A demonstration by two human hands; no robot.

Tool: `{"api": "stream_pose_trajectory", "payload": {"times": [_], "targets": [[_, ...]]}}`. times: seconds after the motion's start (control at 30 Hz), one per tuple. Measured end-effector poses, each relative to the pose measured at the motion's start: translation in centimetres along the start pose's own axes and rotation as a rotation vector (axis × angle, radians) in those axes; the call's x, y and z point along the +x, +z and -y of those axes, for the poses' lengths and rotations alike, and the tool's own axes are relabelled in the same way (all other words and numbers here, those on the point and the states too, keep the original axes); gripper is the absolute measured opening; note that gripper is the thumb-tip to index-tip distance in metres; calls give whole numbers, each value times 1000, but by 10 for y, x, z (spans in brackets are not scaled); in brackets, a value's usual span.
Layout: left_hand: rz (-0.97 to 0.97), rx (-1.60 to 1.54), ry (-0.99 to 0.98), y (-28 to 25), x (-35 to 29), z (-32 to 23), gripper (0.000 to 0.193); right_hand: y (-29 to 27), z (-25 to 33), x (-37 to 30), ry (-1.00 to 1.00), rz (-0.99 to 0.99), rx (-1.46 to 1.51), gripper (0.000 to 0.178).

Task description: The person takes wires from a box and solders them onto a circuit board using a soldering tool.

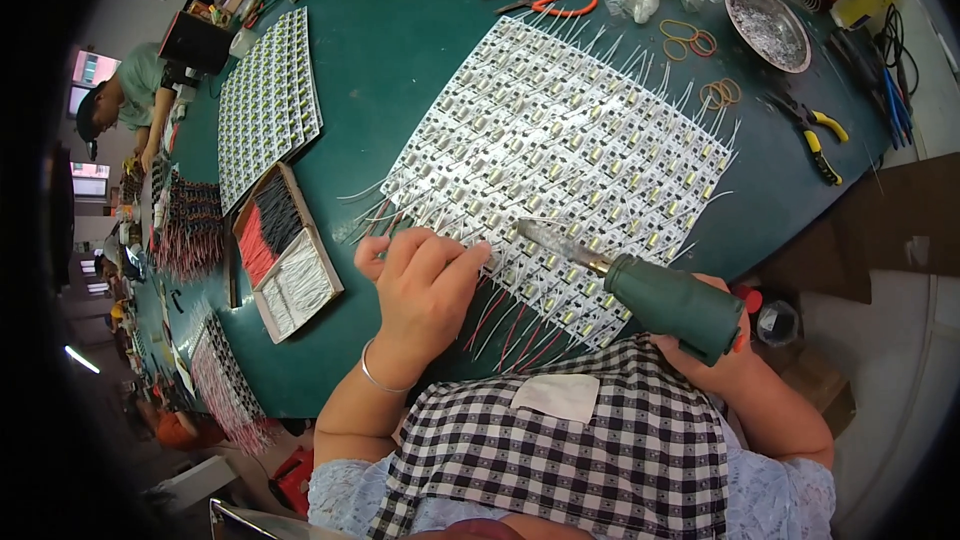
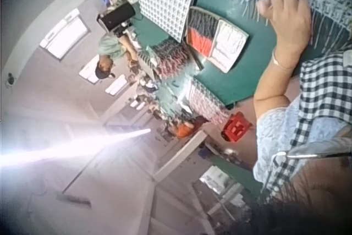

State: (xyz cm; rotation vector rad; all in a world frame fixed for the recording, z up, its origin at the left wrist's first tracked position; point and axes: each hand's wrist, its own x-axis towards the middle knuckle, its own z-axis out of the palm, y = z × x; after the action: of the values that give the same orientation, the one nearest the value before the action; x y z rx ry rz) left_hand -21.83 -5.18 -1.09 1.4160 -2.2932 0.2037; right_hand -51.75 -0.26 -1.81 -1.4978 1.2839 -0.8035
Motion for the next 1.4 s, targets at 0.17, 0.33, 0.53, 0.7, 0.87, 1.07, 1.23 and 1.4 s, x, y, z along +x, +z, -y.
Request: {"api": "stream_pose_trajectory", "payload": {"times": [0.17,0.33,0.53,0.7,0.87,1.07,1.23,1.4], "targets": [[19,-25,-2,6,-1,-2,18,-1,-4,3,-70,90,-146,31],[44,-30,-3,11,-2,-2,16,6,2,10,-249,107,-265,33],[57,-24,-5,11,0,-1,18,8,9,16,-359,96,-396,38],[70,-3,2,10,2,-2,18,9,6,19,-345,158,-348,49],[92,24,12,8,5,-4,17,9,6,16,-312,126,-290,47],[127,53,31,5,10,-5,16,12,-6,12,-335,79,-274,41],[175,75,44,1,12,-6,14,10,-10,6,-165,44,-138,36],[192,50,43,0,11,-6,13,11,-7,4,-66,28,167,36]]}}
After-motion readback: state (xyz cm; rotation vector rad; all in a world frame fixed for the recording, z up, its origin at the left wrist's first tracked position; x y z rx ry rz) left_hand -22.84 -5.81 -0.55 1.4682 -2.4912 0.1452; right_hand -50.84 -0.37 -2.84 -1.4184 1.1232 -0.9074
